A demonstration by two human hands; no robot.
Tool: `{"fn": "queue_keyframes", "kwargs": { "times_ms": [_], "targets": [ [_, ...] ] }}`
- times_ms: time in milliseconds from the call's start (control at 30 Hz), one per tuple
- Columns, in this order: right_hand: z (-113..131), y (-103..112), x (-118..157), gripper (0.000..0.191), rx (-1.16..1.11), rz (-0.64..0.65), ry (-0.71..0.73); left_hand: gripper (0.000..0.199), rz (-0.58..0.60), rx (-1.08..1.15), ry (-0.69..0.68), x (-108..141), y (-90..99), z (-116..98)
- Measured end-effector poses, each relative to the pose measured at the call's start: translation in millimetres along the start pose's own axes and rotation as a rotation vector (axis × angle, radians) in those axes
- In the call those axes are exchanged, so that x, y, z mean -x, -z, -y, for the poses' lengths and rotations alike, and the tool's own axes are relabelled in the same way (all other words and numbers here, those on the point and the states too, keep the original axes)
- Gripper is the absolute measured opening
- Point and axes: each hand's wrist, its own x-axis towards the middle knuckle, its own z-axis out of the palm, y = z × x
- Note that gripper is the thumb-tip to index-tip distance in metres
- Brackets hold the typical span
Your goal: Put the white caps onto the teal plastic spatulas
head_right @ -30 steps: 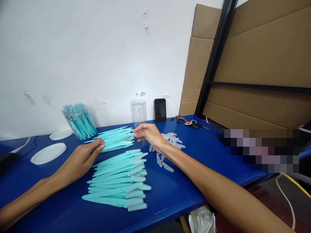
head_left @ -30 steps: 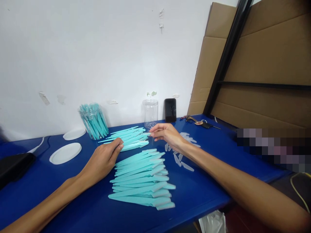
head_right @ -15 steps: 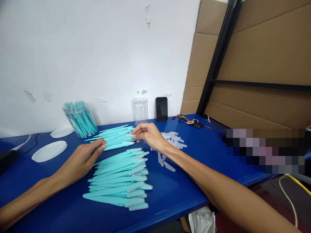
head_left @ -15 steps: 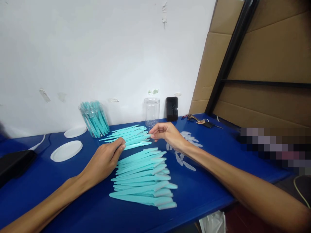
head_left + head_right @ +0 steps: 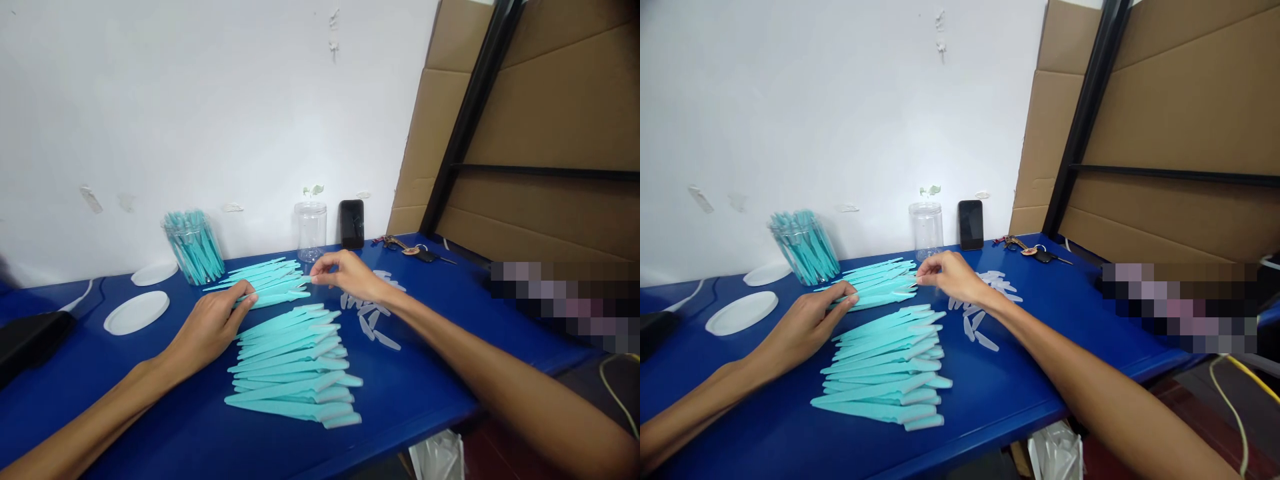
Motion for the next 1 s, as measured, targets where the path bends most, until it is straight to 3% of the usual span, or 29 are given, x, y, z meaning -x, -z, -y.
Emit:
{"fn": "queue_keyframes", "kwargs": {
  "times_ms": [167, 267, 433, 567, 700, 800, 933, 1000],
  "targets": [
    [6.0, 38.5, -2.4, 0.01, 0.008, -0.079, -0.022, 0.037, -0.095, -0.077, 0.114, -9.8, 10.0, 32.8],
    [10.8, 48.8, 0.1, 0.013, 0.011, 0.021, -0.063, 0.03, -0.151, -0.119, 0.187, -12.8, 14.2, 44.7],
    [15.7, 30.1, 6.9, 0.01, 0.065, 0.287, -0.135, 0.027, -0.154, -0.131, 0.194, -8.6, 10.5, 39.4],
    [15.7, 14.7, 8.7, 0.007, 0.102, 0.389, -0.156, 0.028, -0.154, -0.119, 0.162, -5.1, 7.6, 31.0],
    [17.2, 14.9, 9.5, 0.011, 0.13, 0.444, -0.163, 0.032, -0.152, -0.098, 0.135, -5.5, 7.5, 28.7],
    [14.9, 25.9, 7.2, 0.016, 0.181, 0.359, -0.15, 0.036, -0.156, -0.077, 0.124, -6.1, 7.0, 28.7],
    [1.7, 48.7, -0.5, 0.012, 0.331, 0.078, -0.121, 0.046, -0.162, -0.044, 0.1, -6.0, 5.0, 27.2],
    [-6.1, 57.2, -3.4, 0.009, 0.418, 0.002, -0.132, 0.051, -0.161, -0.03, 0.084, -5.8, 4.3, 26.0]
  ]
}}
